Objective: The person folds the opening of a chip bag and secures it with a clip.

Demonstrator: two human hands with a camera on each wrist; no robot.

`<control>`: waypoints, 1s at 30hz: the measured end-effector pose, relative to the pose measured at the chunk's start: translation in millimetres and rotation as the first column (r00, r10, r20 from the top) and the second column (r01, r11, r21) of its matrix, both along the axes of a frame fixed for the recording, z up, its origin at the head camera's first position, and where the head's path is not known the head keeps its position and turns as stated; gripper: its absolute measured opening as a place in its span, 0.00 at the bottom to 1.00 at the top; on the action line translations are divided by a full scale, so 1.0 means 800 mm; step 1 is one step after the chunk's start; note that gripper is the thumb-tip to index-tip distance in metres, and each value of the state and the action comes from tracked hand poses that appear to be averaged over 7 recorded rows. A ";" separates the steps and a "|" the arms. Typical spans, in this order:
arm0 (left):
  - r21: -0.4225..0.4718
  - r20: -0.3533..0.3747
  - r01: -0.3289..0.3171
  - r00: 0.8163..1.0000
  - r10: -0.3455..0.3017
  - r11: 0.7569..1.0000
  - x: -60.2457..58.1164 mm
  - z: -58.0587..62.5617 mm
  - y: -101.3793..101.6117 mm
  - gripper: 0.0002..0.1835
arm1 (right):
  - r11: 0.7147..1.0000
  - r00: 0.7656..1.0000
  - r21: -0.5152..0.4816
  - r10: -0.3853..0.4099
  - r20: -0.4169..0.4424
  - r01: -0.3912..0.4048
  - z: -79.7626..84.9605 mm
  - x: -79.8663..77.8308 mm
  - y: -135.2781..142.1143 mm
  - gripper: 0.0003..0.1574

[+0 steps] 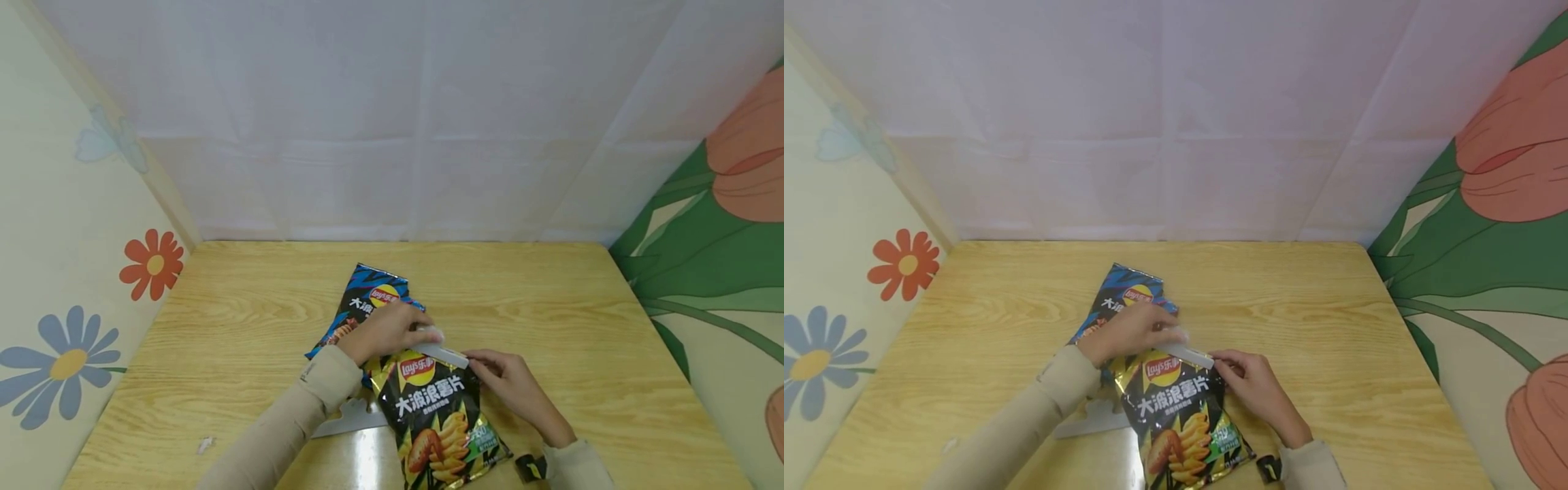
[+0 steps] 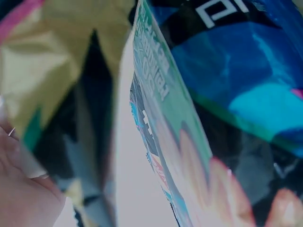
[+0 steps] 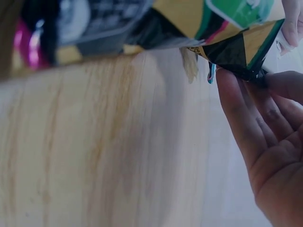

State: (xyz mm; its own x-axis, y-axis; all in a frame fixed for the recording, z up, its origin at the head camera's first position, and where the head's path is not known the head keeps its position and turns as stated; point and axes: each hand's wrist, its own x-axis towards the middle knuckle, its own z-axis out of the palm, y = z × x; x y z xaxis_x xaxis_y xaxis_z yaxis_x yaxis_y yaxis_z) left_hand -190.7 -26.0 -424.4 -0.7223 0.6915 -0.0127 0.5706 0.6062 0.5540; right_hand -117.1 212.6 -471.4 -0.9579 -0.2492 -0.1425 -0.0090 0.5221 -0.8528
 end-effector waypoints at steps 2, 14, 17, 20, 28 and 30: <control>0.000 0.004 -0.008 1.000 0.008 1.000 0.001 0.000 0.000 0.19 | 1.000 1.000 0.023 -0.003 0.000 0.003 -0.001 0.000 0.000 0.17; -0.007 0.005 -0.018 1.000 0.018 1.000 0.002 -0.002 0.001 0.21 | 0.999 0.997 0.032 -0.009 -0.078 0.011 -0.001 0.004 0.002 0.15; 0.001 0.007 -0.019 1.000 0.019 1.000 0.002 -0.001 0.000 0.21 | 0.999 0.996 0.030 -0.022 -0.081 0.024 -0.002 0.004 0.002 0.14; 0.007 0.005 -0.020 1.000 0.020 1.000 0.001 -0.001 -0.001 0.23 | 0.999 0.996 0.025 -0.038 -0.080 0.040 -0.003 0.004 0.001 0.14; 0.028 0.019 -0.050 0.999 0.050 0.998 -0.004 -0.005 -0.006 0.25 | 0.997 0.993 0.026 -0.066 -0.102 0.069 0.000 0.004 0.005 0.13; 0.032 0.022 -0.062 0.998 0.061 0.998 -0.006 -0.005 -0.008 0.24 | 0.997 0.990 0.022 -0.073 -0.118 0.076 0.001 0.004 0.006 0.14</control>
State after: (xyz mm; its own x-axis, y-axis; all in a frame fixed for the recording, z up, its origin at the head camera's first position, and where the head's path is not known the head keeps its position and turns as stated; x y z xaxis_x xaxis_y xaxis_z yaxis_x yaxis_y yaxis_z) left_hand -195.7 -32.3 -428.4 -0.7632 0.6462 -0.0064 0.5207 0.6209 0.5860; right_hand -113.9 217.7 -471.0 -0.9841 -0.1744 -0.0343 -0.0679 0.5470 -0.8344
